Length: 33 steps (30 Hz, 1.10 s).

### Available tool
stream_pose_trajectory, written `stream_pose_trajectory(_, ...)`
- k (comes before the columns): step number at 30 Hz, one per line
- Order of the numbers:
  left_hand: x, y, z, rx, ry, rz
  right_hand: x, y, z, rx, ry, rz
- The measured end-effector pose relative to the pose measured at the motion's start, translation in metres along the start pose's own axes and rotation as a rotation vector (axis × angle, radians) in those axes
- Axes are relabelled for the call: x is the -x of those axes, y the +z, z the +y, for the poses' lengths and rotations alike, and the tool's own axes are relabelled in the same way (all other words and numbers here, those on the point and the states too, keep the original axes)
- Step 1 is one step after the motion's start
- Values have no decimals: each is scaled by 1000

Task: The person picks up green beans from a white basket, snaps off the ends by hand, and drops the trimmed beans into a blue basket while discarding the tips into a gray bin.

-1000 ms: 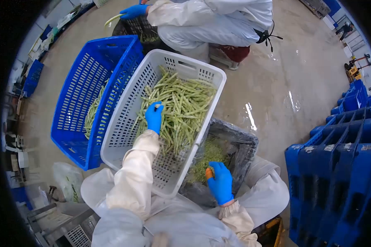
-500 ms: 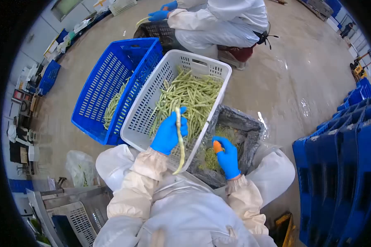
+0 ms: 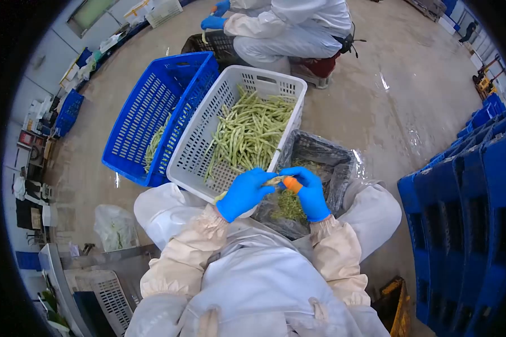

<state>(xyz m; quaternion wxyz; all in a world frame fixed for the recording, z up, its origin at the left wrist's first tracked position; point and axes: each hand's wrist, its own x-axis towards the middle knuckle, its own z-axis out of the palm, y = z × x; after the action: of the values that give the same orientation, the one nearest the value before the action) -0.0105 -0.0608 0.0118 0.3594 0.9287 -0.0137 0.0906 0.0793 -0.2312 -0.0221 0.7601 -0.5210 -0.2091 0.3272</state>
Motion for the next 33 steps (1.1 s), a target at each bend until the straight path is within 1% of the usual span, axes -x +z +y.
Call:
stream_pose_trajectory(1,1,-3,3,54,-77,-16,0,-2,-1,-26,4,74)
stream_pose_trajectory(2,5,-6,1,53,-74,-15,0,-4,-3,-52,7,148)
stream_pose_trajectory(4,12,-17,-7,-46,-118,16,-1,-9,-6,-58,-24,162)
stream_pose_trajectory(5,14,-20,-9,-49,-117,15,-1,-10,-7,-62,-51,176)
stream_pose_trajectory(7,16,-29,-8,-215,-47,56,-1,-6,-9,-40,-76,149)
stream_pose_trajectory(11,21,-28,-15,-220,-36,92,-1,-2,-8,-11,-113,96)
stream_pose_trajectory(13,22,-27,-15,-103,-119,18,-1,-4,-7,2,-95,106)
stream_pose_trajectory(14,22,-27,-15,-103,-118,18,-1,-5,-6,15,-77,117)
stream_pose_trajectory(16,20,-27,-10,45,-226,-86,-2,-8,-4,-29,-78,125)
stream_pose_trajectory(17,20,-26,-11,45,-227,-86,-2,-9,-3,-74,-78,132)
stream_pose_trajectory(18,21,-23,-11,128,-234,-64,-2,-5,-5,-73,-78,132)
stream_pose_trajectory(19,21,-21,-11,211,-242,-41,-2,-1,-9,-145,-79,183)
stream_pose_trajectory(20,20,-18,-11,211,-242,-40,-2,3,-11,-218,-81,235)
stream_pose_trajectory(21,19,-16,-10,301,-267,-7,-2,4,-8,-218,-81,233)
stream_pose_trajectory(22,19,-13,-8,391,-290,26,-2,3,-2,-184,2,167)
stream_pose_trajectory(23,18,-10,-7,390,-290,26,-1,4,3,-150,84,101)
stream_pose_trajectory(24,18,-5,-6,423,-337,21,0,6,5,-151,83,101)
stream_pose_trajectory(25,17,0,-5,456,-382,16,1,8,8,-142,125,74)
stream_pose_trajectory(26,17,7,-5,456,-382,13,2,9,9,-132,166,47)
stream_pose_trajectory(28,16,19,-3,379,-290,122,3,9,9,-122,166,58)
stream_pose_trajectory(29,17,24,-2,381,-290,119,3,8,9,-142,183,66)
stream_pose_trajectory(31,15,27,3,23,-91,224,3,7,9,-161,198,74)
stream_pose_trajectory(32,15,27,5,23,-91,222,4,7,9,-179,201,84)
stream_pose_trajectory(33,15,27,8,-50,-63,227,4,7,9,-197,204,93)
